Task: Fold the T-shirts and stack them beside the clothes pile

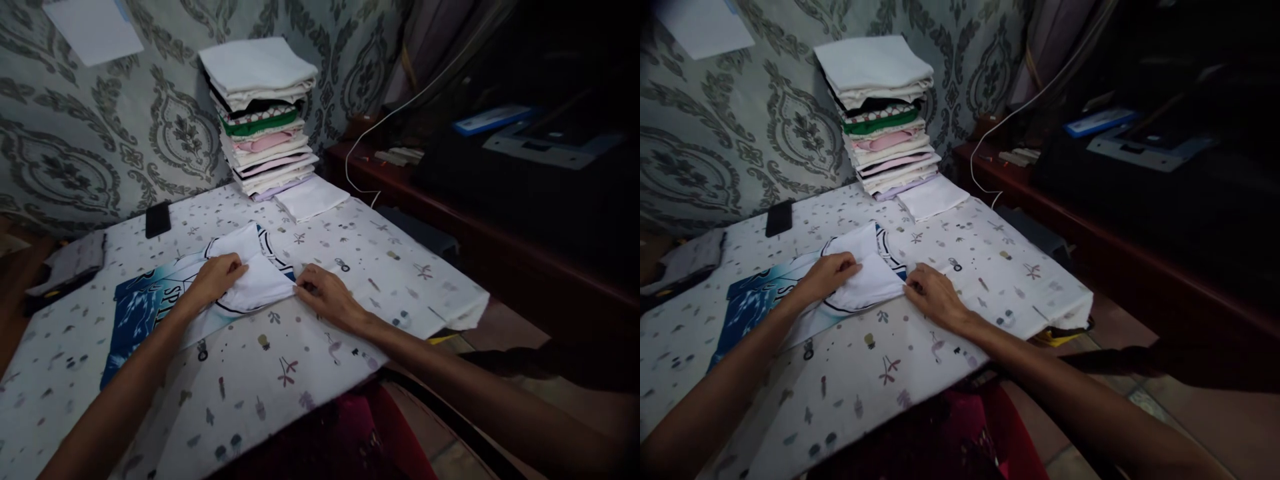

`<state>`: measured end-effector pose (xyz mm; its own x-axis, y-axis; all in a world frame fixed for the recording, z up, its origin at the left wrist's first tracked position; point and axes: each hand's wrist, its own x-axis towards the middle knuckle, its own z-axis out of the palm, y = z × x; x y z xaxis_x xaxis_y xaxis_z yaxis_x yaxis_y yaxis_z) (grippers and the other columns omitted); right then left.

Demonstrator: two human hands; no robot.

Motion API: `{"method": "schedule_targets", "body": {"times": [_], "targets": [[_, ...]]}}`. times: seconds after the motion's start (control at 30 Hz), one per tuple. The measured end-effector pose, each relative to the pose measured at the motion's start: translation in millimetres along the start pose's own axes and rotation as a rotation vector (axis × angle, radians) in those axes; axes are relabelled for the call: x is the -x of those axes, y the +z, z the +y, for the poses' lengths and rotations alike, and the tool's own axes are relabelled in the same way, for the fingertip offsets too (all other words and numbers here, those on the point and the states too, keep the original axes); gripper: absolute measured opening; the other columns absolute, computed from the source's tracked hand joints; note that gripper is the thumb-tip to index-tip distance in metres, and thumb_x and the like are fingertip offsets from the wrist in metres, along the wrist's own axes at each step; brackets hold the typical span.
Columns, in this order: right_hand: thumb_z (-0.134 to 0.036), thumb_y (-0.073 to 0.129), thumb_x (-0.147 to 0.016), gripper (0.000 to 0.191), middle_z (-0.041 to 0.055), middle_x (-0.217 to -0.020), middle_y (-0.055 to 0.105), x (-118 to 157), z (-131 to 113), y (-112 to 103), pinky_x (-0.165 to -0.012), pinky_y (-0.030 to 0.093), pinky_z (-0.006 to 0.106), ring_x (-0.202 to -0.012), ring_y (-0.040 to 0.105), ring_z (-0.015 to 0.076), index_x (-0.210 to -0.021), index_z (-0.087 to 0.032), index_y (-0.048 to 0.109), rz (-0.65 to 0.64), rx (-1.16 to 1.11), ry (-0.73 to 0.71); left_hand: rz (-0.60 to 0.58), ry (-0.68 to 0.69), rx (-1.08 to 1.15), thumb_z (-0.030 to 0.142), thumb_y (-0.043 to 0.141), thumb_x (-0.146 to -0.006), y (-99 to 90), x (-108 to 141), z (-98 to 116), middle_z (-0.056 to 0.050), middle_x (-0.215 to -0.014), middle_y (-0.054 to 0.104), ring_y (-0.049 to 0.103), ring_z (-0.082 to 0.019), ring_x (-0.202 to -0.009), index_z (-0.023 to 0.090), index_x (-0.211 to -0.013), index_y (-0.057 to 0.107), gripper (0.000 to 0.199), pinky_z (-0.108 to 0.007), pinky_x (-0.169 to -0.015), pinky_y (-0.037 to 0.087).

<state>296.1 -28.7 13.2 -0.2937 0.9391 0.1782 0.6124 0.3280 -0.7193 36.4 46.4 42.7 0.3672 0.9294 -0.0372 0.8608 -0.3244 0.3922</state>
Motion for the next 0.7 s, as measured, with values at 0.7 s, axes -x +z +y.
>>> {"method": "schedule_targets", "body": {"times": [0.7], "targets": [[-0.028, 0.038, -0.101, 0.034, 0.0149, -0.137, 0.058, -53, -44, 31, -0.109, 0.043, 0.046, -0.132, 0.05, 0.027, -0.123, -0.016, 0.062, -0.173, 0.12, -0.408, 0.012, -0.152, 0.249, 0.044, 0.045, -0.092, -14.1, 75, -13, 0.006, -0.058, 0.051, 0.048, -0.015, -0.056, 0.021, -0.101, 0.054, 0.026, -0.026, -0.056, 0.032]]}}
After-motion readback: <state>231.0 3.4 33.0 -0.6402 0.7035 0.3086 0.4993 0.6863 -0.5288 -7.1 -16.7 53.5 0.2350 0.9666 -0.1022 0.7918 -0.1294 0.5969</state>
